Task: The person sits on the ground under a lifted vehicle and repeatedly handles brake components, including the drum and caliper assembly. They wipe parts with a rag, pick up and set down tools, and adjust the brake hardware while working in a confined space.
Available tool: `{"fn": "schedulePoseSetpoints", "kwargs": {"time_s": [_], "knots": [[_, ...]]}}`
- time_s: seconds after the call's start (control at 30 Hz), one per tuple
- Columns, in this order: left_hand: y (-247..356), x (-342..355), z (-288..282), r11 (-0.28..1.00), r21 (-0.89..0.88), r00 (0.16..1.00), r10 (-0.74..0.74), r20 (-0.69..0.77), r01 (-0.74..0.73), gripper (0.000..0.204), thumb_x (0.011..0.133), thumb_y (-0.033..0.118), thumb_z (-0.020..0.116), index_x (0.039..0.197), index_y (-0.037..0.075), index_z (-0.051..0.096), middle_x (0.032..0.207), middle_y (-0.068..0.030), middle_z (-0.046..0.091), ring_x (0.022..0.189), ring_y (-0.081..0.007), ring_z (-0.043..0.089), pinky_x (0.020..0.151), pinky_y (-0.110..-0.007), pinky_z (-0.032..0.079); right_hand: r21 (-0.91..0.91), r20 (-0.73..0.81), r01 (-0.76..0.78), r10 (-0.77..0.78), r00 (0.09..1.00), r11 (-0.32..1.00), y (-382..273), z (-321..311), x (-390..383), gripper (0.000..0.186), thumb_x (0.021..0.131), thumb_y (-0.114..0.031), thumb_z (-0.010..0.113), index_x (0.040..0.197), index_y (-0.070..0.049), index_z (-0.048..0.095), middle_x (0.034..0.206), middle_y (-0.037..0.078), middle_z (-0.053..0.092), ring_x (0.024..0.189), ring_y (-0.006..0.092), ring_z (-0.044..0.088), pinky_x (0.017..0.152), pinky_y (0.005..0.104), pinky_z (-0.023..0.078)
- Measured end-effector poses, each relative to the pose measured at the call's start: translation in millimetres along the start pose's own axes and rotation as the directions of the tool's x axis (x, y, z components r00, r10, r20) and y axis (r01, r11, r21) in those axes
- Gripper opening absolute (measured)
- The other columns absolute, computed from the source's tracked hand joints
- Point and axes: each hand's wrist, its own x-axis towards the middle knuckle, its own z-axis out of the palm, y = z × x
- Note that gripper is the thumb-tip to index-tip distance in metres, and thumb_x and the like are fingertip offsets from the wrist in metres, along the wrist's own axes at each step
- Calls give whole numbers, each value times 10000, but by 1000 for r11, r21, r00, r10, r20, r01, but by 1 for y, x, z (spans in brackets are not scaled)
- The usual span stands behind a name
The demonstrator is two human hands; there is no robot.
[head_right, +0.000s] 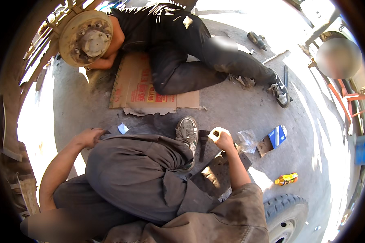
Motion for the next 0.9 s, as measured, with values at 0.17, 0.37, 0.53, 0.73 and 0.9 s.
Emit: {"fn": "schedulePoseSetpoints", "kwargs": {"time_s": [0.17, 0.37, 0.53, 0.73, 0.9], "knots": [[9, -7, -5, 998, -57, 999, -30, 19, 31, 487, 915, 389, 596, 1306, 103, 538, 1237, -175, 601, 1104, -356, 594, 928, -432, 478, -63, -38, -80, 78, 996, 995, -8, -9, -13, 154, 807, -208, 708, 885, -75, 700, 859, 144, 709, 836, 313, 689, 718, 391, 528], [-4, 7, 5, 999, -35, 999, -16, 35, 17, 505, 920, 427, 577, 1316, 116, 533, 1259, -174, 596, 1126, -353, 587, 933, -431, 480, -87, -106, 31, -40, 994, 996, -18, 0, -19, 232, 773, -213, 746, 967, -101, 683, 914, 126, 692, 876, 318, 670, 757, 414, 525], [-13, 21, 2, 1000, 8, 999, -30, 11, 30, 522, 922, 472, 559, 1316, 130, 534, 1248, -171, 603, 1125, -353, 590, 920, -438, 487, -164, -96, 84, -101, 990, 983, -19, 11, -13, 238, 772, -230, 729, 964, -97, 687, 935, 114, 663, 911, 313, 638, 786, 401, 507], [-14, 31, -10, 997, 47, 998, -59, -13, 60, 500, 914, 441, 587, 1297, 121, 549, 1208, -190, 625, 1112, -355, 599, 913, -438, 489, -236, -132, 77, -111, 985, 969, -12, 15, -14, 151, 789, -233, 673, 866, -107, 704, 921, 130, 660, 904, 337, 623, 783, 430, 503], [-3, 32, -7, 996, 50, 998, -68, 12, 67, 505, 914, 447, 578, 1302, 126, 545, 1216, -190, 622, 1119, -350, 598, 917, -432, 488, -349, -123, -19, -25, 992, 937, -9, 5, -18, 137, 716, -127, 647, 833, -67, 683, 847, 185, 658, 817, 377, 637, 725, 455, 513]]}}
